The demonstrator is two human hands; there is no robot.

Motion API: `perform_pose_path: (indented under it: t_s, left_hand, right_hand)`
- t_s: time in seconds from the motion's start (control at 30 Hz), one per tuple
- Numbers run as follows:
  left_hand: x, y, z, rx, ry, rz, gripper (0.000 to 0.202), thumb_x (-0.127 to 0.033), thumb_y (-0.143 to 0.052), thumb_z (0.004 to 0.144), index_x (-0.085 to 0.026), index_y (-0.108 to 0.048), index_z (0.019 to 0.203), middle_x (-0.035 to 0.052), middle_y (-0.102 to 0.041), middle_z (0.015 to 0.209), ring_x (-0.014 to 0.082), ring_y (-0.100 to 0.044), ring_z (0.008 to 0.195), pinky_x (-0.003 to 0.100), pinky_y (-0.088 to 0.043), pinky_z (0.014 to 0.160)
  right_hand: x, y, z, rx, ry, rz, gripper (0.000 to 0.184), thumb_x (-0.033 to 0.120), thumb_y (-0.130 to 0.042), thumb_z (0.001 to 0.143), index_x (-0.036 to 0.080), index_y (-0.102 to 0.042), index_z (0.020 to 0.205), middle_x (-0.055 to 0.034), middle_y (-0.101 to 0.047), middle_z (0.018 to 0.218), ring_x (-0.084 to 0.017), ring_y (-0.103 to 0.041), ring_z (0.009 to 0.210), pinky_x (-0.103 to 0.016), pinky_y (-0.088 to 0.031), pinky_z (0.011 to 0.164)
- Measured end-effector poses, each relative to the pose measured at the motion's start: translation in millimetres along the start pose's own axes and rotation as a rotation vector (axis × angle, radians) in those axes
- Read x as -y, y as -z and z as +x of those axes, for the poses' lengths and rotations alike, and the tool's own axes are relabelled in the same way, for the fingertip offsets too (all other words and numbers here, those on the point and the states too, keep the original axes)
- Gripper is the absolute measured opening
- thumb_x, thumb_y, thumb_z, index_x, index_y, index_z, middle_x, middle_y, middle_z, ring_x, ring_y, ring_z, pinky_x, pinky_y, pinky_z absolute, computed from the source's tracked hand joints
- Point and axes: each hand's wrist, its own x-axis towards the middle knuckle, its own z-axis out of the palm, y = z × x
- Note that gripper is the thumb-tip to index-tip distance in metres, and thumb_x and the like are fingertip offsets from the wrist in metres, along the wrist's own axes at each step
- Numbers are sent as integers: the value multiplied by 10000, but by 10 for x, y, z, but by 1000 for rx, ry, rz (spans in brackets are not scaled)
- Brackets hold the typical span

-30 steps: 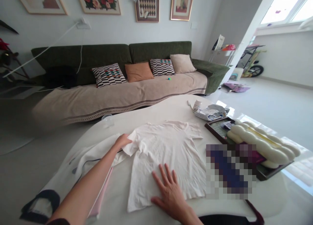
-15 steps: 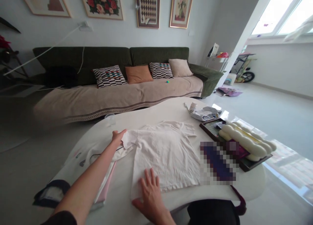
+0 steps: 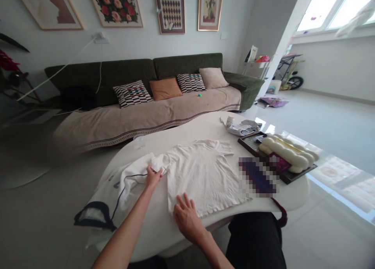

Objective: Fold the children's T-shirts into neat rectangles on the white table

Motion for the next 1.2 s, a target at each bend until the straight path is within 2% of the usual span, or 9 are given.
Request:
perform_pose_path:
  t_s: [0.2, 0.3, 0.4, 0.57, 0.7, 0.83, 0.97, 1.07, 1.2]
  left_hand:
    - [397, 64, -792, 123, -272, 75, 731, -327, -555, 755, -162, -173, 1356, 45, -611, 862, 155, -617, 655, 296, -504, 631]
    - [601, 32, -1182, 136, -459, 160, 577, -302, -523, 766, -192, -347, 1305, 79, -565, 995, 188, -607, 832, 345, -497, 763]
    - [732, -9, -1386, 82, -611, 229, 379, -253, -503, 782, -220, -536, 1157, 98, -442, 1193, 213, -525, 1040, 373, -437, 904]
    - [860, -30, -1442, 84, -701, 303, 313, -247, -437, 840, -228, -592, 1111, 98, -365, 1287, 182, -548, 958, 369, -456, 892]
    - [894, 60, -1476, 112, -771, 381, 351, -215, -395, 856, -258, -563, 1162, 74, -374, 1323, 211, -470, 1120, 382, -425, 945]
    - [800, 256, -1526, 206, -826, 489, 382, -196, -379, 853, -250, -532, 1198, 56, -305, 1397, 218, -326, 1264, 377, -354, 1019]
    - [588, 332, -1517, 294, -859, 566, 319, -162, -422, 811, -210, -614, 1062, 46, -208, 1449, 228, -221, 1316, 379, -288, 1064]
    - [380, 125, -1401, 278, -862, 579, 327, -181, -429, 812, -190, -583, 1101, 66, -200, 1454, 227, -199, 1324, 391, -271, 1069]
    - [134, -378, -1055, 224, -829, 609, 467, -237, -407, 841, -144, -397, 1298, 122, -199, 1451, 244, -164, 1332, 422, -258, 1056]
  right_hand:
    - [-155, 150, -239, 86, 108, 74, 374, 482, -403, 849, 269, -497, 1142, -31, -313, 1413, -264, -156, 1328, -519, -222, 1015]
    - [-540, 285, -262, -74, -73, -68, 427, 414, -303, 896, 268, -401, 1285, -46, -266, 1433, -230, -149, 1333, -490, -229, 1018]
    - [-984, 375, -290, -212, -283, -282, 505, 409, -308, 892, 212, -313, 1358, -102, -199, 1449, -258, -108, 1337, -510, -213, 1011]
    - [-1334, 330, -414, -221, -260, -413, 553, 489, -248, 889, 234, -260, 1380, -71, -198, 1452, -239, -122, 1337, -498, -191, 1022]
    - [-1403, 303, -556, -239, -285, -452, 543, 512, -232, 884, 290, -245, 1379, -22, -193, 1457, -239, -94, 1341, -496, -187, 1024]
    - [-1537, 339, -708, -261, -349, -476, 584, 558, -253, 860, 296, -236, 1382, -17, -145, 1470, -256, -36, 1344, -477, -201, 1025]
    - [-1635, 336, -791, -266, -347, -497, 622, 579, -265, 843, 279, -230, 1387, -21, -113, 1476, -262, -2, 1343, -461, -193, 1034]
    - [-1639, 308, -794, -277, -358, -509, 618, 574, -258, 844, 274, -245, 1384, -21, -100, 1478, -274, 9, 1341, -481, -182, 1032]
    - [-1606, 316, -778, -274, -355, -508, 621, 575, -253, 845, 263, -256, 1382, -29, -96, 1478, -278, 4, 1341, -481, -181, 1032]
